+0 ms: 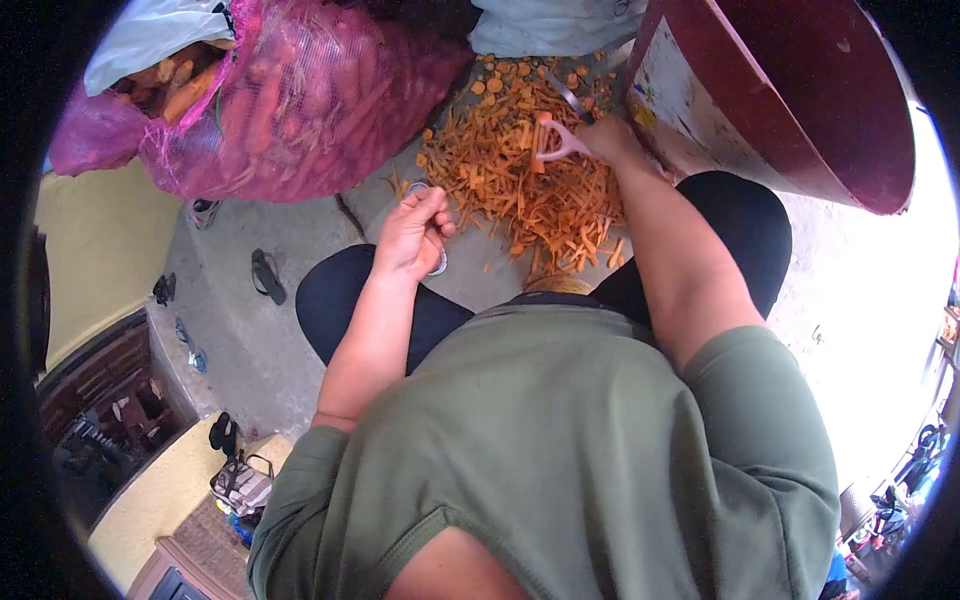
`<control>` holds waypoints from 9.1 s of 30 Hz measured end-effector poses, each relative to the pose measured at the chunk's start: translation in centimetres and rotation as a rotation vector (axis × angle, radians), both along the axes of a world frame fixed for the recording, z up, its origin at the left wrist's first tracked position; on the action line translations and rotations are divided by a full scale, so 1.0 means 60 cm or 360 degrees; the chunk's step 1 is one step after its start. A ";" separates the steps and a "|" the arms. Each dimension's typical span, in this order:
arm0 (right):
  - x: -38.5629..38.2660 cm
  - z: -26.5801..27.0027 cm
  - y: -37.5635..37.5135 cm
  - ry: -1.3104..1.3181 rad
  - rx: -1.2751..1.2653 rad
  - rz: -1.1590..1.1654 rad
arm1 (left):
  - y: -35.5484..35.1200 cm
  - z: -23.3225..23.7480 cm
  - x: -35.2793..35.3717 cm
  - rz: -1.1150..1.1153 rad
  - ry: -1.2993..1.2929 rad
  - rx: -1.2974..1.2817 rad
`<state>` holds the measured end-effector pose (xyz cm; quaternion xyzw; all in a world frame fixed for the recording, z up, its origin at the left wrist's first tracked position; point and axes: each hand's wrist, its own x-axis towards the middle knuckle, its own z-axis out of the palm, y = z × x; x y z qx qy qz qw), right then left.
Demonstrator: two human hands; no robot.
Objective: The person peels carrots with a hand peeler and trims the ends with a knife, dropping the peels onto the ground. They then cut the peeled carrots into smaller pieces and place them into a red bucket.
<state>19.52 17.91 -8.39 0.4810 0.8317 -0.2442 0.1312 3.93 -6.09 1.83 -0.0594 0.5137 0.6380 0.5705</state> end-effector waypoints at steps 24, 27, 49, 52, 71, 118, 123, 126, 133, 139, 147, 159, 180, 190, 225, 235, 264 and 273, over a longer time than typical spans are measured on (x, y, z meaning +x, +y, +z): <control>-0.156 -0.327 -0.056 -0.0597 -0.0762 -0.0095 | -0.019 -0.055 -0.074 -0.0281 -0.0214 -0.0060; -0.132 -0.369 -0.055 -0.0312 -0.0745 0.0381 | 0.006 -0.039 -0.067 -0.0161 -0.0162 -0.0250; -0.060 0.236 -0.054 0.0429 -0.2395 -0.0120 | 0.025 0.037 -0.047 -0.1160 0.0537 0.0279; -0.056 0.236 -0.035 0.0655 -0.1346 -0.0164 | 0.028 0.046 -0.035 -0.1080 0.0012 0.0294; -0.111 0.230 -0.079 0.0661 0.0214 0.0661 | 0.051 -0.011 0.019 -0.0310 -0.0390 0.0193; -0.096 0.199 -0.057 0.0506 0.0257 0.0565 | 0.043 -0.034 0.017 -0.0324 -0.0411 0.0200; -0.087 0.173 0.071 0.0484 0.0448 -0.0021 | 0.037 -0.023 0.007 -0.0393 -0.0402 0.0143; -0.099 0.209 -0.001 0.0647 0.0537 0.0171 | 0.043 -0.017 0.012 -0.0360 -0.0362 -0.0013; -0.101 0.194 0.007 0.0321 0.0366 0.0322 | 0.035 -0.030 0.006 -0.0479 -0.0448 0.0170; -0.099 0.218 0.002 0.0526 0.0509 0.0205 | 0.038 -0.017 0.011 -0.0474 -0.0150 -0.0011; -0.094 0.152 0.078 0.0441 0.0229 -0.0136 | 0.032 -0.018 0.007 -0.0606 0.0018 0.0039; -0.096 0.187 0.038 0.0506 0.0309 -0.0012 | 0.033 -0.005 0.002 -0.0688 -0.0123 0.0018; -0.101 0.141 0.055 0.0568 -0.0253 -0.0395 | 0.038 0.001 -0.004 -0.0606 0.0131 0.0377; -0.091 0.174 -0.026 0.0469 -0.1196 0.0589 | 0.049 -0.041 -0.011 -0.0609 0.0577 0.0161; -0.082 0.171 -0.059 0.0287 -0.1217 0.0545 | 0.057 -0.045 -0.004 -0.0472 0.0802 -0.0179; -0.076 0.154 -0.074 0.0119 -0.1139 0.0773 | 0.065 -0.050 -0.002 -0.0435 0.0841 -0.0223; -0.067 0.159 -0.055 -0.0325 -0.0715 0.1052 | 0.163 0.098 -0.024 -0.0818 0.0253 0.0455; -0.061 0.146 -0.030 -0.0291 -0.0510 0.1047 | 0.258 0.331 0.033 -0.0652 0.1241 0.1312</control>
